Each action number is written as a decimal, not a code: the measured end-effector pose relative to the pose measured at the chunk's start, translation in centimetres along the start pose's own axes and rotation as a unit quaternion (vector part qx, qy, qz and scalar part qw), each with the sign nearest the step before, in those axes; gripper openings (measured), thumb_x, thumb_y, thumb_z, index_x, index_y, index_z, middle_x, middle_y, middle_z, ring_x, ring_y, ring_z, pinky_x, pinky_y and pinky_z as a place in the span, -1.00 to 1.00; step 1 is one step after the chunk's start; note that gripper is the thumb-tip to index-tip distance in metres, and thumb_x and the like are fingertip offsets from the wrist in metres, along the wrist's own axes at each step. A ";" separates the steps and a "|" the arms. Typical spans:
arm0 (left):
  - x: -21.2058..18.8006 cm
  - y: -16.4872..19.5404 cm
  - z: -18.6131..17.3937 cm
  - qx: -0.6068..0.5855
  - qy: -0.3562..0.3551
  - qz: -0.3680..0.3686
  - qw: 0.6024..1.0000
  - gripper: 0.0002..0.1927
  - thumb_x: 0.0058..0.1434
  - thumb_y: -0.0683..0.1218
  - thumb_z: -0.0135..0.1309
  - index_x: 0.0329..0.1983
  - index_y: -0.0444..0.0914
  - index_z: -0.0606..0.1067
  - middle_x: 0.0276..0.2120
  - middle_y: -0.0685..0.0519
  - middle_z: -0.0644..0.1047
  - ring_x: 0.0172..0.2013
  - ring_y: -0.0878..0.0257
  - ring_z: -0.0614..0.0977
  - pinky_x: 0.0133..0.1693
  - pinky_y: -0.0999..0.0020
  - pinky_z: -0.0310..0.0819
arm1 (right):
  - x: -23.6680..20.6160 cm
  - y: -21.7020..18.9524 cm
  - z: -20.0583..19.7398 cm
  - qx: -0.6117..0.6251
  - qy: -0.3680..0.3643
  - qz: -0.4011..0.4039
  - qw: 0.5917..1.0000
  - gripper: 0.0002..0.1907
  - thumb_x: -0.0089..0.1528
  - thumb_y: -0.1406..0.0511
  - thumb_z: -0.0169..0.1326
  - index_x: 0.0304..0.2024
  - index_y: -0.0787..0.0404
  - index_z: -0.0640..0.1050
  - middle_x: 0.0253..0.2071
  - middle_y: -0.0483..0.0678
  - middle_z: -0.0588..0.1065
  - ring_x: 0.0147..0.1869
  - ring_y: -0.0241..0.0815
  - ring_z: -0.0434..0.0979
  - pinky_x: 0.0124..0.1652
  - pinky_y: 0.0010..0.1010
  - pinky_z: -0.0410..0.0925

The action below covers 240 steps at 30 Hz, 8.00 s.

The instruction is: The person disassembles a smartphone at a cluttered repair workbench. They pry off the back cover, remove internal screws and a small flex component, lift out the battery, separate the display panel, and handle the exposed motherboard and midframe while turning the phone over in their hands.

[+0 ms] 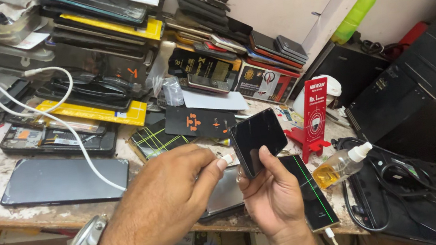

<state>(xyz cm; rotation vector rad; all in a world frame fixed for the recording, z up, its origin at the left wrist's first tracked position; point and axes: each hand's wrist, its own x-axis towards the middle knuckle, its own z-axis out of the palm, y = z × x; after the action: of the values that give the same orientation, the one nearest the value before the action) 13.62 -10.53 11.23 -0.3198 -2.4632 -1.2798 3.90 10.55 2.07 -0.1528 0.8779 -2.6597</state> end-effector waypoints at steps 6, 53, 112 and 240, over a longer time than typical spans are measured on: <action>0.2 0.1 -0.3 -0.006 -0.032 -0.033 0.999 -0.66 0.29 0.04 -0.03 -0.32 -0.31 0.58 -0.41 -0.09 0.59 -0.27 -0.05 0.63 -0.22 0.04 0.48 | -0.1 0.0 0.3 -0.060 -0.018 -0.066 0.996 -0.86 0.38 0.33 0.03 -0.09 0.24 0.56 -0.15 0.00 0.65 -0.15 -0.14 0.69 -0.21 -0.23 0.54; 1.0 -1.6 1.4 -0.012 -0.037 -0.109 0.993 -0.65 0.21 0.09 0.02 -0.34 -0.29 0.59 -0.53 -0.18 0.59 -0.44 -0.10 0.65 -0.36 0.00 0.46 | -0.1 0.4 0.5 -0.199 -0.020 -0.119 0.973 -0.64 0.32 0.35 0.02 0.18 0.28 0.44 0.00 0.01 0.58 -0.01 -0.18 0.62 -0.10 -0.31 0.49; 18.5 -11.8 13.1 -0.542 0.219 -0.075 0.807 -0.76 0.38 -0.03 0.00 -0.30 -0.25 0.57 -0.41 0.25 0.47 -0.35 0.49 0.41 -0.30 0.53 0.33 | 17.2 0.2 0.5 -0.242 0.042 -0.270 0.931 -0.54 0.44 0.17 -0.14 0.11 0.45 0.55 0.06 0.04 0.57 0.10 -0.21 0.54 0.11 -0.40 0.35; 17.8 -14.0 12.2 -0.516 0.220 -0.045 0.827 -0.83 0.36 -0.07 0.04 -0.30 -0.23 0.54 -0.32 0.23 0.47 -0.22 0.44 0.42 -0.09 0.49 0.30 | 16.9 0.7 -0.6 -0.218 -0.030 -0.189 0.957 -0.54 0.45 0.13 -0.11 0.11 0.40 0.54 0.09 0.00 0.56 0.16 -0.24 0.51 0.18 -0.41 0.32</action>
<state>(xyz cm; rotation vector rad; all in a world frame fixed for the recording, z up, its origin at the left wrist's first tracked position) -10.02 -7.78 1.46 -0.1185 -1.2272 -2.3178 -11.87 4.51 1.12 -0.5542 1.5401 -2.7264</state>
